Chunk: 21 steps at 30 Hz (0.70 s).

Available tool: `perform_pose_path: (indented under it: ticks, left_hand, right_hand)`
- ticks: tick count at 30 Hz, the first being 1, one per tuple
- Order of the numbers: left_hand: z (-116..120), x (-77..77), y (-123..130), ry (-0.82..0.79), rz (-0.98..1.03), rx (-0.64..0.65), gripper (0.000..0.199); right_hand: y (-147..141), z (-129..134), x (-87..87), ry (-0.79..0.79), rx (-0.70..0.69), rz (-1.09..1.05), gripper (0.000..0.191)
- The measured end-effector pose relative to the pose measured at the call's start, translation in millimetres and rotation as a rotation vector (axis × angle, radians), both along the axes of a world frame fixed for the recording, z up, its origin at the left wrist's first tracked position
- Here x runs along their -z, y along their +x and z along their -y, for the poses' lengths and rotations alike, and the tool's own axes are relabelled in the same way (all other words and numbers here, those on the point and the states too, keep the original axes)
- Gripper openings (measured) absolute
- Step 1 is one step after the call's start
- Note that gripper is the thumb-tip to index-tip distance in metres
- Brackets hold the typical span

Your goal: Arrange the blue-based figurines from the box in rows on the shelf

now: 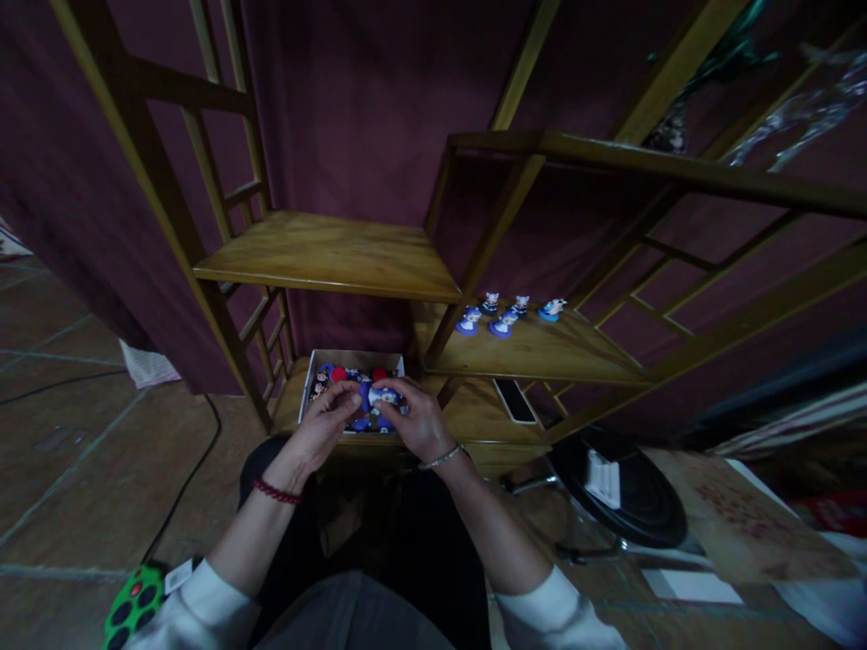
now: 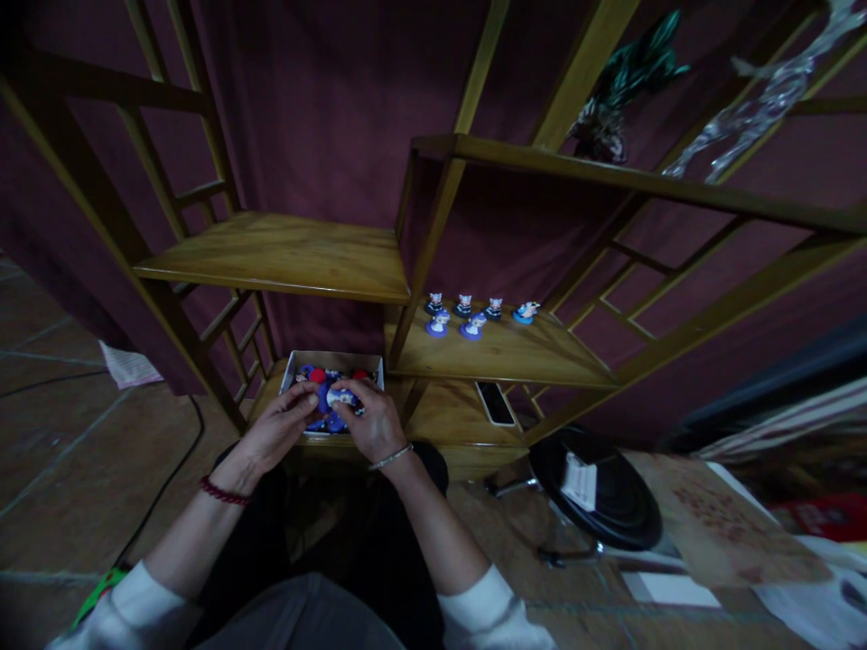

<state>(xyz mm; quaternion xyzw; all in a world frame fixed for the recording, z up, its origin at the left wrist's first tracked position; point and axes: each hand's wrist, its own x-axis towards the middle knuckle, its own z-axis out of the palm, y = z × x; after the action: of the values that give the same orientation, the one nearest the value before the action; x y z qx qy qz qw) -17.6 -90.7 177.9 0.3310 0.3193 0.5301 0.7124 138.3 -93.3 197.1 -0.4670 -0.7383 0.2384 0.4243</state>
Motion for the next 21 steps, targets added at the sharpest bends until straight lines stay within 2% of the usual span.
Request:
perform_pose_path:
  ticks: [6,13,21]
  left_hand:
    - [7.5,-10.4,0.9,0.003,-0.032,0.016,0.033]
    - [12.3,-20.3,2.2,0.013,-0.070,0.041,0.032]
    - [13.5,-19.5,6.8,-0.022,-0.040,0.043,0.027]
  right_hand:
    - [2.6,7.8,-7.8,0.042,-0.027,0.003,0.018]
    - [7.3,13.3,-15.8,0.123,-0.092,-0.002,0.018]
    - [13.6,13.6,-20.0,0.175,-0.159,0.047,0.018]
